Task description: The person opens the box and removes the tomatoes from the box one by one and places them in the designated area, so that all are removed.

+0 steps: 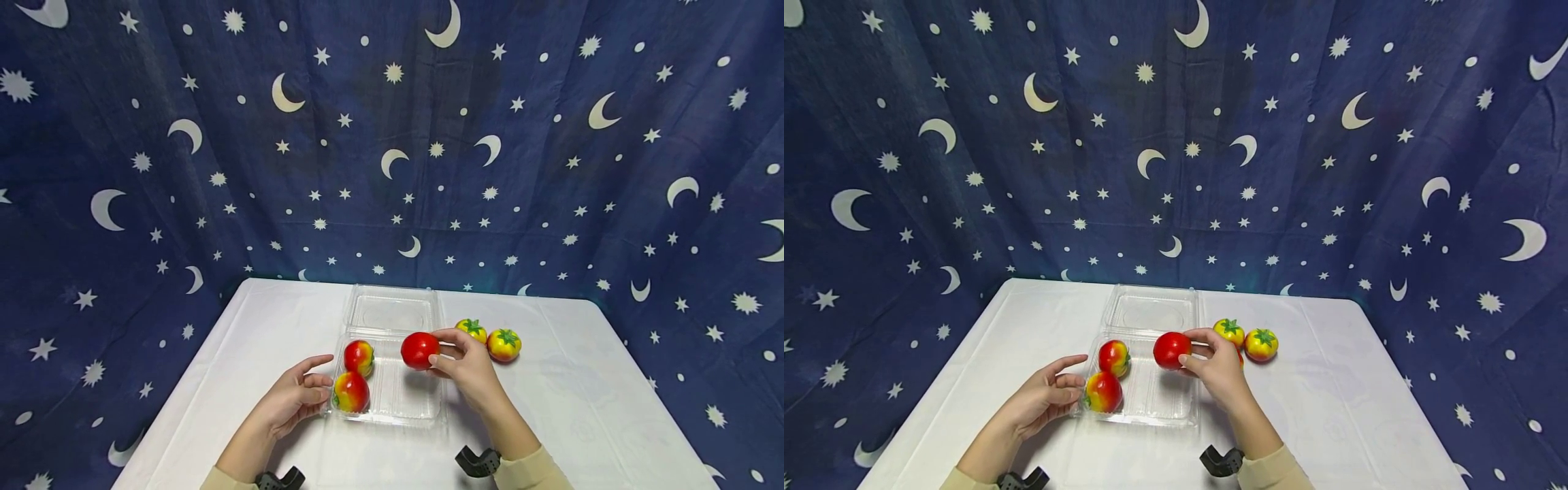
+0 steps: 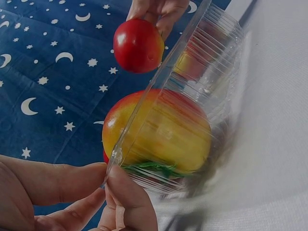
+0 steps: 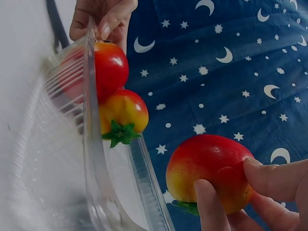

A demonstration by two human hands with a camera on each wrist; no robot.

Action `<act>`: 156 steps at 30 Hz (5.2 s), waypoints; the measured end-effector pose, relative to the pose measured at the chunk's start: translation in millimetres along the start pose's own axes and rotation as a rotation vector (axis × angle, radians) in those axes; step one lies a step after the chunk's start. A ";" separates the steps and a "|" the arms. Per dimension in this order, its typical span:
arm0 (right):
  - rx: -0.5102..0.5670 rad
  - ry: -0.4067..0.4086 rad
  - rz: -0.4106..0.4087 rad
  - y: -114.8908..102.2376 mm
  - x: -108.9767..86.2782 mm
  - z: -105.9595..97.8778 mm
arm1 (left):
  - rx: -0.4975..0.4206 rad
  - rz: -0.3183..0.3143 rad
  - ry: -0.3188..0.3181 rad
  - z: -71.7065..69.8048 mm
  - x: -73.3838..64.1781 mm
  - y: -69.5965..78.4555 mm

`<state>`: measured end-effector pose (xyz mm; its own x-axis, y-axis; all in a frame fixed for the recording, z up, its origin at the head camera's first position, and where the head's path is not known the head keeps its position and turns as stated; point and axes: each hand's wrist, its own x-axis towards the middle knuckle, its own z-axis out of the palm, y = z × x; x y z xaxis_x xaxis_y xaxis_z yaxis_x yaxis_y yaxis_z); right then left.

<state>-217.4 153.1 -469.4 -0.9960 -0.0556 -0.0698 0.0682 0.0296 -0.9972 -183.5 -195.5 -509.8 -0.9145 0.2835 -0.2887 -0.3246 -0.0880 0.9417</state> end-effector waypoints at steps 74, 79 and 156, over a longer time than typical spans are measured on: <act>0.088 0.230 -0.037 24.2 -40.1 -142.9 | -0.007 -0.002 0.001 -0.7 2.1 -2.2; 0.079 0.218 -0.021 31.7 -36.6 -146.1 | -0.007 -0.007 0.010 -0.7 2.7 -2.1; -0.015 0.188 0.165 59.8 -29.4 -167.9 | -0.019 -0.003 0.000 0.1 1.2 -3.3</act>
<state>-193.7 324.1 -522.7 -0.9647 0.1378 -0.2243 0.2314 0.0373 -0.9722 -183.5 -194.8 -513.3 -0.9134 0.2836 -0.2920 -0.3323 -0.1052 0.9373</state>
